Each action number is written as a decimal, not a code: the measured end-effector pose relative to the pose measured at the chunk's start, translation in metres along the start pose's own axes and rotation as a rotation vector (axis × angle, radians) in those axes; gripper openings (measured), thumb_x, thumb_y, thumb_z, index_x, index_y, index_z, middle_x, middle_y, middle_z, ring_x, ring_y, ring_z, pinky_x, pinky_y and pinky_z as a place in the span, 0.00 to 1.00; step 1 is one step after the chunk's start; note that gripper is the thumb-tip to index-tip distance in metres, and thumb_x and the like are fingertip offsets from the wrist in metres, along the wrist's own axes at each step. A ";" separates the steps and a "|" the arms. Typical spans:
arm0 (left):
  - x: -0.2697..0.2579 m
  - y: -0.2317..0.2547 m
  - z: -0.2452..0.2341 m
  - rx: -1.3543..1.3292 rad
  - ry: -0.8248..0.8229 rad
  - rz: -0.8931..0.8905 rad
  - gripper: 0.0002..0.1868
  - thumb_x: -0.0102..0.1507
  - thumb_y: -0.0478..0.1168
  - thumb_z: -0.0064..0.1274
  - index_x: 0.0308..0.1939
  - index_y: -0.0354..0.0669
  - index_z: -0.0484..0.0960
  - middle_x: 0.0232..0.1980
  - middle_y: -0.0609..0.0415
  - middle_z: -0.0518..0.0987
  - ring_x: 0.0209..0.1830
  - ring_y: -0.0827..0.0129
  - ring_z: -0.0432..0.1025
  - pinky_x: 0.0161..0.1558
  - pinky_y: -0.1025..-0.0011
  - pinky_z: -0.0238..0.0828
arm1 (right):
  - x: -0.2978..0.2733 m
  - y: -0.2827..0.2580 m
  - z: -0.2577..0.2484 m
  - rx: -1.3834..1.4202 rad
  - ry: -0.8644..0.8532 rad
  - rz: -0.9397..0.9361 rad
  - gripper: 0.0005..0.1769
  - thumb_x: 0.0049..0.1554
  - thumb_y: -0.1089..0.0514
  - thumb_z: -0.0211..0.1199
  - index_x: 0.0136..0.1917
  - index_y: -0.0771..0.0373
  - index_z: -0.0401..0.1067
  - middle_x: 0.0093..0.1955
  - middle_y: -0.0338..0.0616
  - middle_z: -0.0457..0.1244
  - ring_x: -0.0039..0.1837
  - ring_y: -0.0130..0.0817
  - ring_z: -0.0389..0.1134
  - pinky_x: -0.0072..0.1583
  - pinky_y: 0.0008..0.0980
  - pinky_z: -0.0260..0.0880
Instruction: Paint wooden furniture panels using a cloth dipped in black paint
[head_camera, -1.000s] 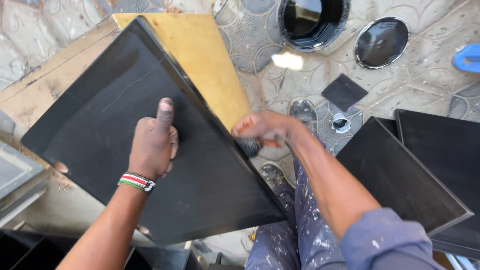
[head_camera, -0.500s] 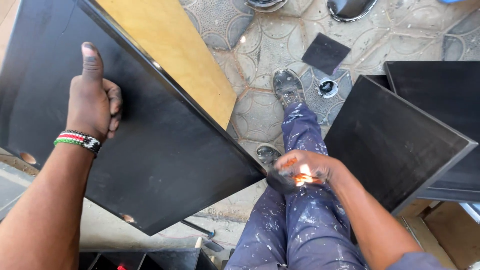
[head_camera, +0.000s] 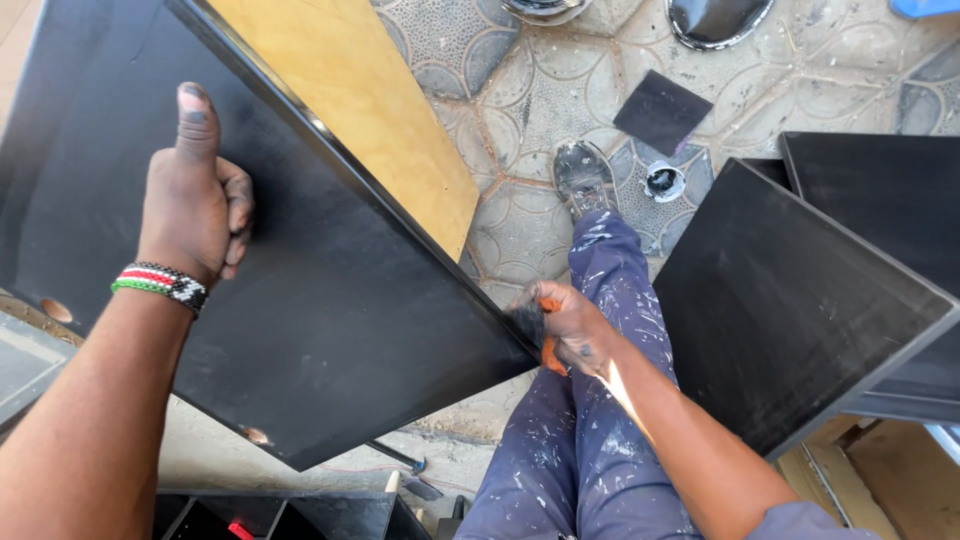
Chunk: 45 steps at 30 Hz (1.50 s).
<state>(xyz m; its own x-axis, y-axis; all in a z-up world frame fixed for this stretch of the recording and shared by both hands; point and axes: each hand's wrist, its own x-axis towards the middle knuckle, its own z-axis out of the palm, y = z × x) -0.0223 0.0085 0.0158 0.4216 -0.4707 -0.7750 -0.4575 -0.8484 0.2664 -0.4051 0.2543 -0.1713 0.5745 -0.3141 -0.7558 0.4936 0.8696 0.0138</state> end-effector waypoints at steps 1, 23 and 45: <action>0.001 -0.002 -0.001 -0.004 -0.011 0.014 0.55 0.69 0.90 0.22 0.14 0.44 0.65 0.14 0.54 0.59 0.06 0.63 0.50 0.11 0.61 0.50 | 0.006 -0.014 0.015 -0.151 0.035 0.034 0.13 0.60 0.70 0.80 0.58 0.69 0.82 0.50 0.52 0.77 0.38 0.29 0.70 0.40 0.30 0.69; 0.032 -0.016 -0.006 0.105 -0.255 -0.170 0.59 0.77 0.86 0.27 0.09 0.49 0.80 0.12 0.51 0.77 0.22 0.47 0.83 0.40 0.55 0.83 | 0.278 -0.230 0.321 -0.563 -0.211 -0.095 0.08 0.67 0.62 0.73 0.48 0.64 0.76 0.22 0.51 0.63 0.17 0.38 0.65 0.18 0.30 0.57; -0.002 0.004 -0.020 0.042 -0.127 -0.042 0.57 0.75 0.84 0.26 0.15 0.43 0.79 0.16 0.53 0.77 0.17 0.53 0.77 0.44 0.61 0.82 | 0.007 -0.166 0.270 -2.046 -0.315 -0.731 0.09 0.56 0.64 0.74 0.45 0.63 0.74 0.38 0.43 0.65 0.37 0.40 0.63 0.43 0.42 0.67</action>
<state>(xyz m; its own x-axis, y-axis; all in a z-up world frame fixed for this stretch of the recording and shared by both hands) -0.0091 0.0011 0.0302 0.3400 -0.3984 -0.8519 -0.4751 -0.8545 0.2099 -0.3065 0.0045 -0.0023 0.8230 -0.5312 -0.2014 -0.4401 -0.3720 -0.8172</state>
